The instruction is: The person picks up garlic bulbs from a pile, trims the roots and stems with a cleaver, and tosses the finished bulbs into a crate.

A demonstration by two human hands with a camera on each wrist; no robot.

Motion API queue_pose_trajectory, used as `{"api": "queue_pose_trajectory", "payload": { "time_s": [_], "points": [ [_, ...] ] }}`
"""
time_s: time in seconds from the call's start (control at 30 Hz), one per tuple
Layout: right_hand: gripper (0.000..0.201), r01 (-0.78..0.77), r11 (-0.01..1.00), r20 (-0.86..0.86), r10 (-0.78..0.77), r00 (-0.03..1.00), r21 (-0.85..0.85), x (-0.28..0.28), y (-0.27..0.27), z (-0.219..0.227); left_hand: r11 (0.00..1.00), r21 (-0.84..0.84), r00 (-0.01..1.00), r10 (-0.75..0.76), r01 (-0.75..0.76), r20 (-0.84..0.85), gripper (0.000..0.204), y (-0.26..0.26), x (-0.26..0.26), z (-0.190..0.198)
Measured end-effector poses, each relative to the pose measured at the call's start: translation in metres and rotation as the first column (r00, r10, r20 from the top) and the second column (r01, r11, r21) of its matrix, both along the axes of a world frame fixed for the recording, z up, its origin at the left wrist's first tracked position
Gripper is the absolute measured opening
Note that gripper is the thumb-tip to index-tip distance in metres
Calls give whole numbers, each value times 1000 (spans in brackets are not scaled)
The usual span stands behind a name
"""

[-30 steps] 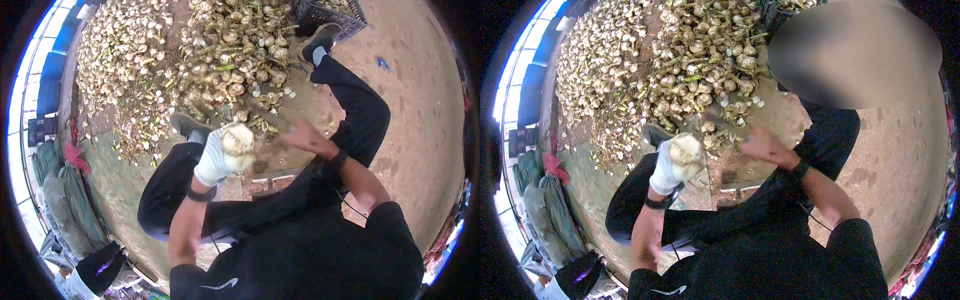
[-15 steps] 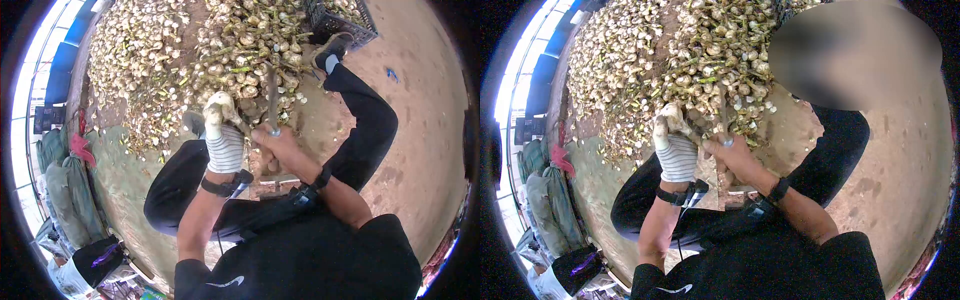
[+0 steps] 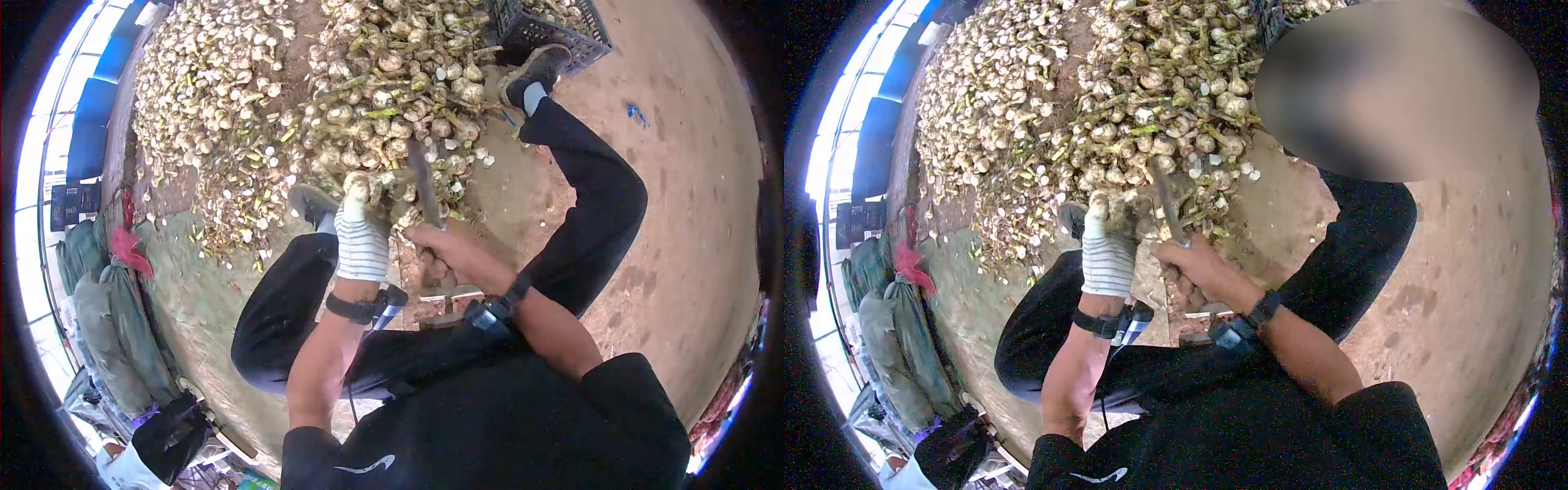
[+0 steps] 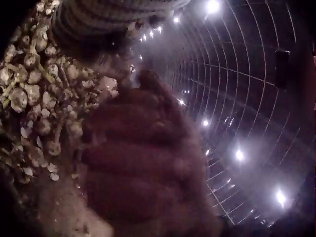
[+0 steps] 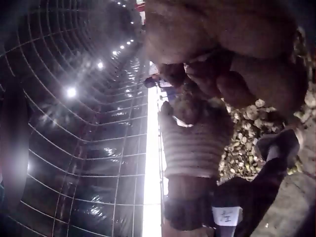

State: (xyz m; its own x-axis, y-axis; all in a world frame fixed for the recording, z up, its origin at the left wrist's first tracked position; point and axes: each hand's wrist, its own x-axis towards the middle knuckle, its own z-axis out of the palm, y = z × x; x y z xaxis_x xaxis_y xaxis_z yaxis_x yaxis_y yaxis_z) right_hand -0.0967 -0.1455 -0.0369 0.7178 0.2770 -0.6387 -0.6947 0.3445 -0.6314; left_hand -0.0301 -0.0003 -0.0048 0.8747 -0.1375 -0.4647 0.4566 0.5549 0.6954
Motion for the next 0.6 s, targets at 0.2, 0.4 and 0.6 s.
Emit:
{"api": "queue_pose_trajectory", "payload": {
  "time_s": [0.2,0.4,0.6],
  "points": [
    [34,2,782,-64,-53,997,-623,-25,-10,-102,974,18,878,198,-228,435,54,59,68,99],
    [22,7,392,177,398,900,-920,56,8,-118,843,68,744,428,-533,513,78,82,74,143],
    [19,-75,237,148,793,592,-969,95,11,-183,942,92,945,315,-323,90,44,63,54,48]
  ]
}}
